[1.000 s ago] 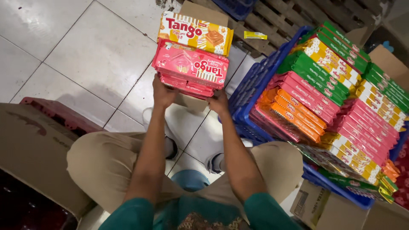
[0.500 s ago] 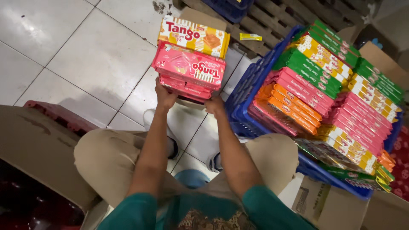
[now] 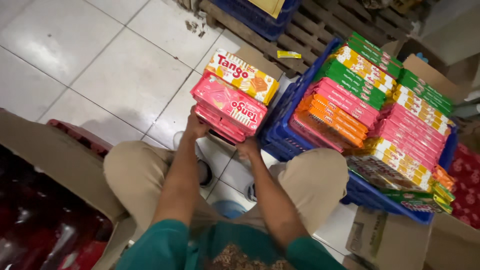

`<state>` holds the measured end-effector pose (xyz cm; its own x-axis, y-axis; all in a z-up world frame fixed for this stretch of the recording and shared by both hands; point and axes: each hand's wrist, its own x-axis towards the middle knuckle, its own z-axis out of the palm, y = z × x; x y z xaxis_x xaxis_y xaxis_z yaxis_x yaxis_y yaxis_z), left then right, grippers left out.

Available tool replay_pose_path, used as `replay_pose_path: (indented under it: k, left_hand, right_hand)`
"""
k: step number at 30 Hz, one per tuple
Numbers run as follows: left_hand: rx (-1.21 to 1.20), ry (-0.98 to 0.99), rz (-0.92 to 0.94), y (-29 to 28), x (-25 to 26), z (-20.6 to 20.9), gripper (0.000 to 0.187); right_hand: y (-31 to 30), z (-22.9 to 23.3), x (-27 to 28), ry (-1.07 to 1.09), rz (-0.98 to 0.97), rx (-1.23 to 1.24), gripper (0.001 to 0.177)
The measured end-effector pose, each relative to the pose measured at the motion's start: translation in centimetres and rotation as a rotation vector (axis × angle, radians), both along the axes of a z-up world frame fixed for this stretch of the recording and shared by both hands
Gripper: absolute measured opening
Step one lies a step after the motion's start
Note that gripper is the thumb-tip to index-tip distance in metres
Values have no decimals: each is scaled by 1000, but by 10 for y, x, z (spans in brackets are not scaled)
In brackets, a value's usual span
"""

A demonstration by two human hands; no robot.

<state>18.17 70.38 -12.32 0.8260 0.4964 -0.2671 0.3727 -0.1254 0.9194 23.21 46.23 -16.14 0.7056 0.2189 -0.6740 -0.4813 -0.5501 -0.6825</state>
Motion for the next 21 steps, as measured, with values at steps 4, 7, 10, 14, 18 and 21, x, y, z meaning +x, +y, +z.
replay_pose_path:
  k: [4,7,10,14,18,21]
  left_hand:
    - [114,-18,70,-9,-2,-30,97]
    - [227,-162,169,-12,-1,-47,98]
    - [346,-255,204,-15,3,-62,99]
    - [214,68,234,-17,9,-71,95]
    - [77,207,401,-10,18,-65,104]
    - [164,58,537,8,24,-18,70]
  right_hand:
    - [2,113,-27,-263,551,-404,60]
    - [14,170,-41,-319,808,-505,57]
    - [4,220,-46,-459,872,-362,52]
    - [3,270,-12,-906,745,-267,67]
    - [9,266,23,-976,907,-326,88]
    - [26,264,29,-975,1032,-514,94]
